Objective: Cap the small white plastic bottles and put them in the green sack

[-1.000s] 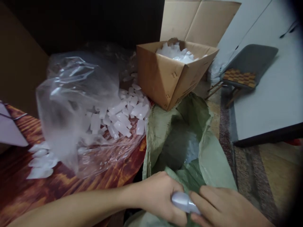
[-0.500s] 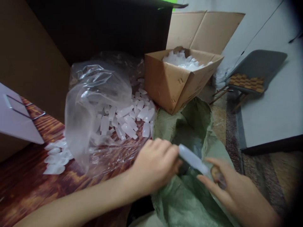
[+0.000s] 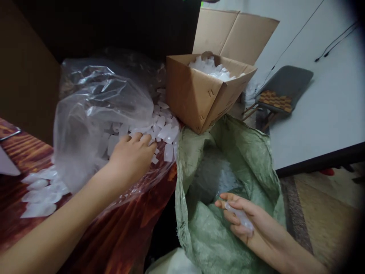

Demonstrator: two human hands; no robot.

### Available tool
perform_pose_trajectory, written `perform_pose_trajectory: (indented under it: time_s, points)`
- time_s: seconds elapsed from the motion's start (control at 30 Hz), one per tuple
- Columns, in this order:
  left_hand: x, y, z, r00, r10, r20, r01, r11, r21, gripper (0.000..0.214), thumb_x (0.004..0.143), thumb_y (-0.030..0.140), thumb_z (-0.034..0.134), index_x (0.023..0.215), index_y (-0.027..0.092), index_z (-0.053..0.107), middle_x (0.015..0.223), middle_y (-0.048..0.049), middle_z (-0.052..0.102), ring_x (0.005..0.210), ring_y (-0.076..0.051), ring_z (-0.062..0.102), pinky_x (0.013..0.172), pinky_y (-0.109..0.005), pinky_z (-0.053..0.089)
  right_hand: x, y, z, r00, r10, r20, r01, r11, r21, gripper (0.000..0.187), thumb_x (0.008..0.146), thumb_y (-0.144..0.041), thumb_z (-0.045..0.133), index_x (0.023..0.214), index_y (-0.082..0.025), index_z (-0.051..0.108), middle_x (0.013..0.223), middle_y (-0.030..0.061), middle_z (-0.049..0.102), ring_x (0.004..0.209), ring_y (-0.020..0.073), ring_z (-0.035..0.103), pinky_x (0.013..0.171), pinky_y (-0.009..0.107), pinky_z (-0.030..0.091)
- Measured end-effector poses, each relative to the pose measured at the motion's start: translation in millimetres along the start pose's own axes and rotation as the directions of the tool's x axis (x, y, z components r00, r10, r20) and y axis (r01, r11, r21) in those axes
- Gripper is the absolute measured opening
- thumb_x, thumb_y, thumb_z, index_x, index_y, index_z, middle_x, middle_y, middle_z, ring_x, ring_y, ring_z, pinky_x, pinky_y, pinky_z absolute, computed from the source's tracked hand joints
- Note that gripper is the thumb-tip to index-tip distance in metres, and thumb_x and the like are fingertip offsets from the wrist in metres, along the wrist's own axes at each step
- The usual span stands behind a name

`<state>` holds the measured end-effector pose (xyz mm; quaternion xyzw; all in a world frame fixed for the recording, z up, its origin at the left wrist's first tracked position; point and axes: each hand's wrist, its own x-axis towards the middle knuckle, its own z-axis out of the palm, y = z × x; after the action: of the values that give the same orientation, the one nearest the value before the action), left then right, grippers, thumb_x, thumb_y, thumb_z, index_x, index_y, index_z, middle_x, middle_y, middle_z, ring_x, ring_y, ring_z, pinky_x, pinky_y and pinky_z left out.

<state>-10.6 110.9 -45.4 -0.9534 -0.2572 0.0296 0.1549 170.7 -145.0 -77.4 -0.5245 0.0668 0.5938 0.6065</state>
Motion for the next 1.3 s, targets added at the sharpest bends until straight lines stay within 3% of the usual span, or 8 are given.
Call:
perform_pose_trajectory:
  time_s: [0.13, 0.47, 0.6, 0.7, 0.77, 0.9, 1.0, 1.3]
  points:
    - [0.7, 2.3, -1.7, 1.0, -0.015, -0.011, 0.015, 1.0, 0.002, 0.035, 0.081, 0.008, 0.049, 0.112, 0.014, 0.063, 0.113, -0.0159, 0.06, 0.105, -0.034, 0.056, 0.083, -0.043, 0.046, -1.0, 8.6, 3.3, 0.999, -0.025, 0.029, 0.03, 0.985, -0.168, 0.021, 0.086, -0.035, 0.067, 0.086, -0.014, 0.065, 0.069, 0.0012, 0.062, 0.039, -0.0001, 0.03, 0.034, 0.011, 0.023]
    - [14.5, 6.3, 3.1, 0.995, -0.097, -0.038, 0.095, 0.994, -0.059, 0.026, 0.085, 0.017, 0.049, 0.107, 0.013, 0.063, 0.105, -0.0163, 0.063, 0.101, -0.035, 0.06, 0.081, -0.043, 0.047, -0.5, 8.3, 1.2, 0.964, -0.263, 0.042, 0.235, 0.766, -0.599, 0.055, 0.083, -0.068, 0.055, 0.105, -0.017, 0.057, 0.073, -0.0018, 0.059, 0.038, 0.0025, 0.035, 0.034, 0.016, 0.032]
    - [12.1, 4.4, -7.0, 0.995, -0.095, -0.012, 0.093, 0.992, -0.088, 0.022, 0.087, 0.013, 0.045, 0.104, 0.01, 0.059, 0.1, -0.015, 0.065, 0.097, -0.032, 0.062, 0.082, -0.041, 0.047, -0.8, 2.9, 4.8, 0.928, -0.364, 0.077, 0.305, 0.626, -0.718, 0.059, 0.086, -0.063, 0.055, 0.126, -0.021, 0.048, 0.086, -0.0003, 0.061, 0.041, 0.0042, 0.042, 0.035, 0.018, 0.036]
    - [8.3, 6.6, -20.8, 0.996, -0.085, -0.034, 0.08, 0.989, -0.128, 0.018, 0.088, 0.012, 0.043, 0.1, 0.01, 0.056, 0.095, -0.013, 0.064, 0.091, -0.03, 0.061, 0.076, -0.038, 0.046, -5.3, -1.5, 9.2, 0.893, -0.436, 0.115, 0.343, 0.491, -0.801, 0.042, 0.088, -0.054, 0.056, 0.112, -0.02, 0.053, 0.088, 0.0036, 0.067, 0.046, 0.0069, 0.05, 0.037, 0.018, 0.037]
    - [4.9, 15.3, -27.7, 0.996, -0.056, -0.066, 0.037, 0.965, -0.261, 0.015, 0.086, 0.012, 0.046, 0.099, 0.013, 0.054, 0.093, -0.0095, 0.062, 0.083, -0.025, 0.06, 0.069, -0.033, 0.044, -10.0, -5.8, 12.6, 0.811, -0.542, 0.218, 0.429, 0.299, -0.852, 0.026, 0.087, -0.044, 0.06, 0.099, -0.021, 0.06, 0.086, 0.0038, 0.07, 0.058, 0.0122, 0.062, 0.045, 0.021, 0.047]
    - [-7.0, 51.4, -30.6, 0.979, 0.134, -0.153, -0.202, 0.732, -0.651, 0.025, 0.077, 0.013, 0.055, 0.101, 0.018, 0.053, 0.096, -0.0036, 0.057, 0.084, -0.019, 0.058, 0.07, -0.028, 0.043, -19.9, -14.4, 20.1, 0.485, -0.68, 0.549, 0.599, -0.199, -0.776, 0.014, 0.087, -0.031, 0.063, 0.1, -0.027, 0.067, 0.085, -0.0005, 0.074, 0.072, 0.0143, 0.07, 0.06, 0.021, 0.055]
    - [-18.1, 79.3, -28.9, 0.942, 0.308, -0.132, -0.281, 0.511, -0.812, 0.028, 0.072, 0.013, 0.056, 0.1, 0.018, 0.056, 0.096, -0.0028, 0.055, 0.086, -0.017, 0.056, 0.069, -0.026, 0.042, -25.2, -16.7, 25.1, 0.344, -0.681, 0.647, 0.606, -0.365, -0.707, 0.017, 0.093, -0.035, 0.058, 0.106, -0.025, 0.064, 0.085, -0.0003, 0.074, 0.068, 0.0119, 0.069, 0.054, 0.017, 0.053]
    - [-28.5, 106.7, -16.7, 0.93, 0.367, 0.004, -0.04, 0.113, -0.993, 0.023, 0.066, 0.016, 0.061, 0.089, 0.02, 0.059, 0.08, 0.005, 0.059, 0.072, -0.011, 0.054, 0.062, -0.022, 0.038, -33.6, -17.9, 12.7, 0.399, -0.408, 0.821, 0.702, -0.439, -0.56, 0.021, 0.095, -0.036, 0.057, 0.112, -0.025, 0.057, 0.088, 0.0003, 0.071, 0.073, 0.0131, 0.069, 0.063, 0.02, 0.055]
